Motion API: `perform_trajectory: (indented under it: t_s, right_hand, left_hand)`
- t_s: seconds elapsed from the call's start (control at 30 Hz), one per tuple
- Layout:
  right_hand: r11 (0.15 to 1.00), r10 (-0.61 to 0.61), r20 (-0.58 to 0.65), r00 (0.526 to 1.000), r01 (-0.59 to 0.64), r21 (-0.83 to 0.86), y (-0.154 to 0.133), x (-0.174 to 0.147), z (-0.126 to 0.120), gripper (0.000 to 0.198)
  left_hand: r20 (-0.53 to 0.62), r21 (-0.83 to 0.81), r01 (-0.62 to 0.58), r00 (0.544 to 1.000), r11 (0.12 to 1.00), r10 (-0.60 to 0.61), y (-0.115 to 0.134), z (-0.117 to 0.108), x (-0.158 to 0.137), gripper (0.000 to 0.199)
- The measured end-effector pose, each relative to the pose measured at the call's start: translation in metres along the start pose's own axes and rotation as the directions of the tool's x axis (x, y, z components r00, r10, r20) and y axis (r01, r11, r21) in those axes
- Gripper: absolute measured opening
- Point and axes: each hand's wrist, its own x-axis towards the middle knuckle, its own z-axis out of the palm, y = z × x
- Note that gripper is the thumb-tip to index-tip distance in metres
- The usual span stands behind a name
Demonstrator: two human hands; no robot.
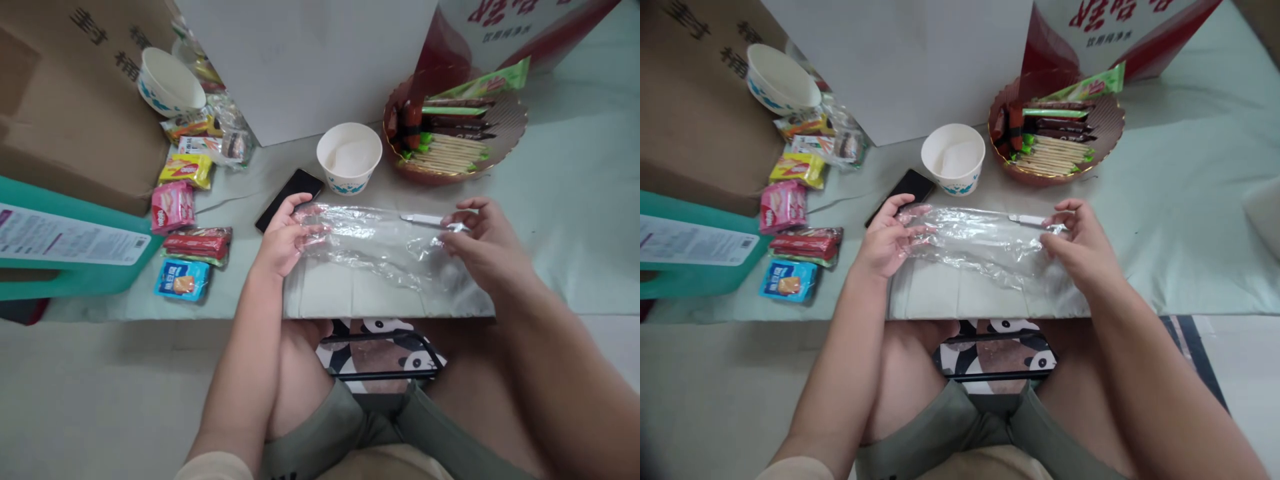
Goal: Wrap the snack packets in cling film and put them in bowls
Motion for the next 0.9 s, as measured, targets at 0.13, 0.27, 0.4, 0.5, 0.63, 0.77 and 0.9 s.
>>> perform_trajectory:
  t_s: [0.13, 0.27, 0.4, 0.5, 0.63, 0.77, 0.9]
  right_hand:
    - [0.982, -0.188, -0.115, 0.975, 0.188, -0.014, -0.004, -0.003, -0.010, 0.042]
    - [0.909, -0.347, -0.170, 0.923, 0.375, 0.180, -0.012, -0.008, -0.006, 0.020]
    - [0.952, -0.304, 0.234, 0.924, 0.286, 0.106, -0.010, -0.013, 0.009, 0.035]
    - [0.948, -0.163, 0.553, 0.817, 0.285, -0.142, -0.008, -0.012, 0.025, 0.051]
    - [0.856, -0.007, 0.719, 0.695, 0.376, -0.355, -0.008, -0.005, 0.045, 0.012]
    - [0.829, -0.193, 0.560, 0.805, 0.440, -0.346, -0.006, -0.001, 0.053, 0.014]
    - [0.876, -0.344, 0.387, 0.856, 0.441, -0.196, -0.004, -0.006, 0.054, 0.006]
  left_hand:
    - [0.050, -0.005, 0.037, 0.998, 0.999, -0.037, 0.000, 0.005, -0.003, 0.054]
    - [0.272, 0.026, 0.157, 0.949, 0.987, -0.158, -0.004, 0.013, -0.006, 0.058]
    - [0.398, 0.100, 0.231, 0.882, 0.968, -0.251, -0.008, 0.023, -0.009, 0.061]
    - [0.373, 0.149, 0.227, 0.889, 0.963, -0.267, -0.009, 0.029, -0.011, 0.061]
    - [0.216, 0.142, 0.034, 0.974, 0.989, -0.065, -0.014, 0.029, -0.007, 0.053]
    - [-0.025, 0.118, -0.273, 0.960, 0.955, 0.277, -0.020, 0.020, 0.002, 0.041]
    - [0.065, 0.027, -0.184, 0.981, 0.983, 0.182, -0.030, 0.024, 0.002, 0.065]
